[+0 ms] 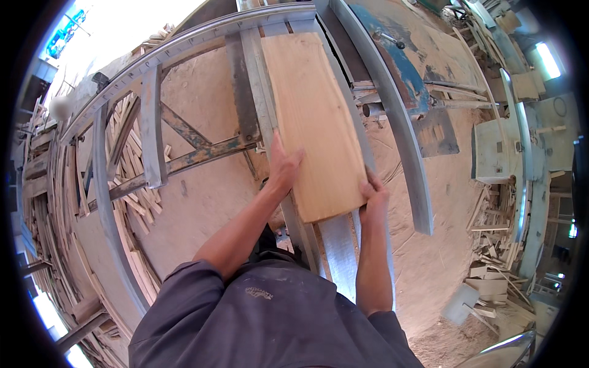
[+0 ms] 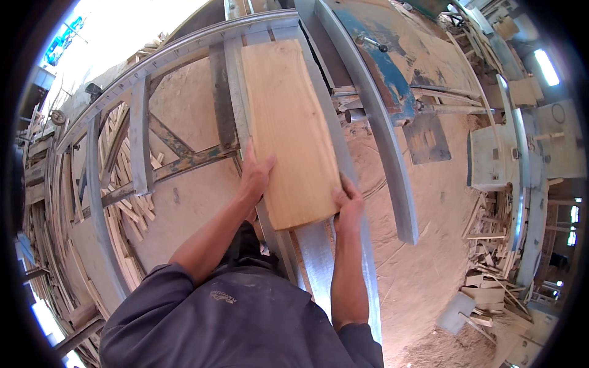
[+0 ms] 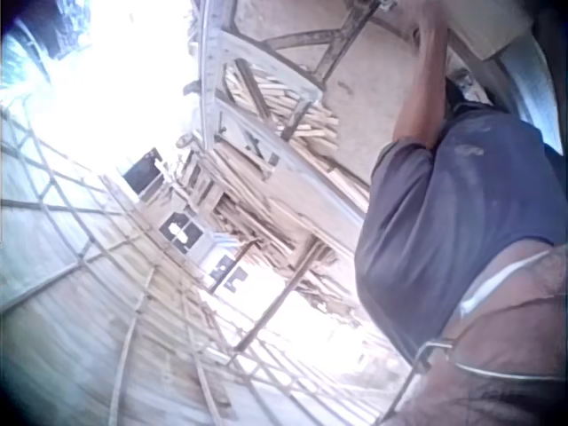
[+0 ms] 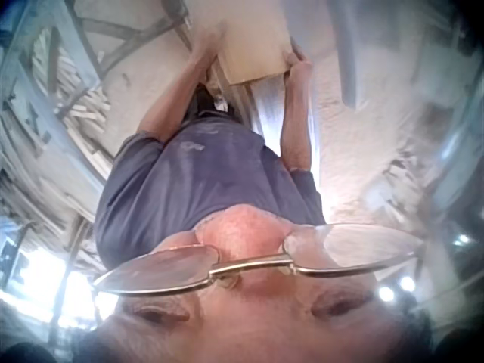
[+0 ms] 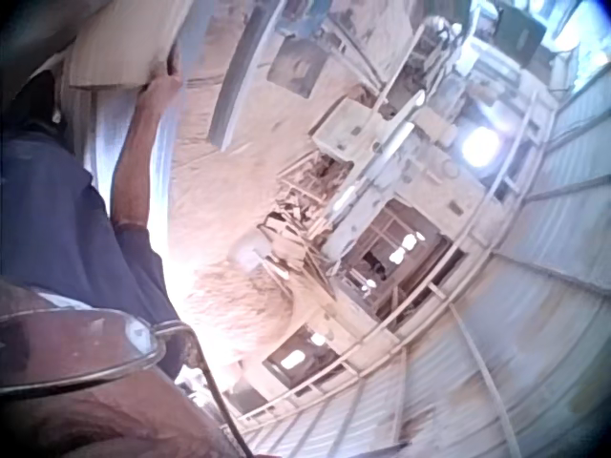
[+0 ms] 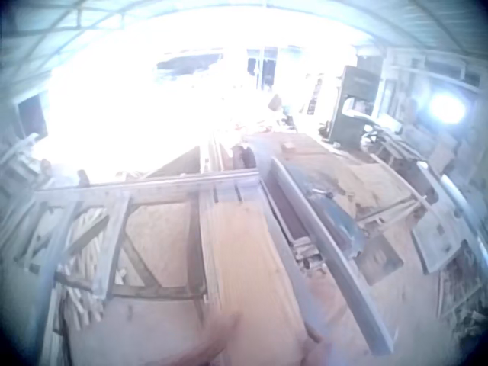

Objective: The person measures a piece of wood with a tape measure and marks it with a pencil. They then use a table saw to cut the wood along the marked line. The person repeats the measuring and cutting process on the resulting pieces.

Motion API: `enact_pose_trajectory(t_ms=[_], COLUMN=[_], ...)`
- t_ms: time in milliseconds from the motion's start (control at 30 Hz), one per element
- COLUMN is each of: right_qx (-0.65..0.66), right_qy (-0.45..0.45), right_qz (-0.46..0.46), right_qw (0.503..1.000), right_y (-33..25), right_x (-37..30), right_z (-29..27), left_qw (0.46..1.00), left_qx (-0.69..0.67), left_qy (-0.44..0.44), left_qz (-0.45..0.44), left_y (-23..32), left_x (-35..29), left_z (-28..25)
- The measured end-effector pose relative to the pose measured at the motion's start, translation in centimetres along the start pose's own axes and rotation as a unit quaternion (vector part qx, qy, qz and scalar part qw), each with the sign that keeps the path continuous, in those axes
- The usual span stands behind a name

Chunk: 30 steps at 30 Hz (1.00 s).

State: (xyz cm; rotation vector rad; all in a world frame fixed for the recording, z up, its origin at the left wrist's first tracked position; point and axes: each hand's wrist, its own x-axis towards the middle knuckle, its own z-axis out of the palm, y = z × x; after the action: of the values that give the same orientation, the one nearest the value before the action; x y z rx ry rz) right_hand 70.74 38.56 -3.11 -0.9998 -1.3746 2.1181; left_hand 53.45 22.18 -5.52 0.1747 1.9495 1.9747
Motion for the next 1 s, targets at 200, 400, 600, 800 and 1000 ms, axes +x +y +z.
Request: enact_pose_trajectory(t_ms=[200, 400, 600, 800, 1000], right_qx=[-0.292, -0.306, -0.394, -0.326, -0.418], right_qy=[-0.024, 0.025, 0.076, 0.103, 0.109], right_qz=[-0.083, -0.118, -0.118, -0.122, -0.129], right_qw=[0.953, 0.944, 0.908, 0.932, 0.892], right_y=[-2.4, 1.0, 2.5, 2.9, 0.3], right_x=[8.5, 11.8, 13.4, 14.3, 17.9], right_z=[-1.8, -4.4, -2.7, -2.0, 0.8], left_qw=[0.980, 0.994, 0.981, 0.984, 0.991], left_qx=[0.140, 0.034, 0.146, 0.112, 0.044], left_qy=[0.038, -0.035, 0.082, 0.073, 0.056], left_qz=[0.135, 0.102, 0.094, 0.117, 0.109], left_y=[-4.7, -4.5, -3.3, -2.5, -2.3], left_x=[7.6, 5.2, 4.9, 5.7, 10.7], left_z=[4.1, 4.5, 7.4, 7.9, 8.2])
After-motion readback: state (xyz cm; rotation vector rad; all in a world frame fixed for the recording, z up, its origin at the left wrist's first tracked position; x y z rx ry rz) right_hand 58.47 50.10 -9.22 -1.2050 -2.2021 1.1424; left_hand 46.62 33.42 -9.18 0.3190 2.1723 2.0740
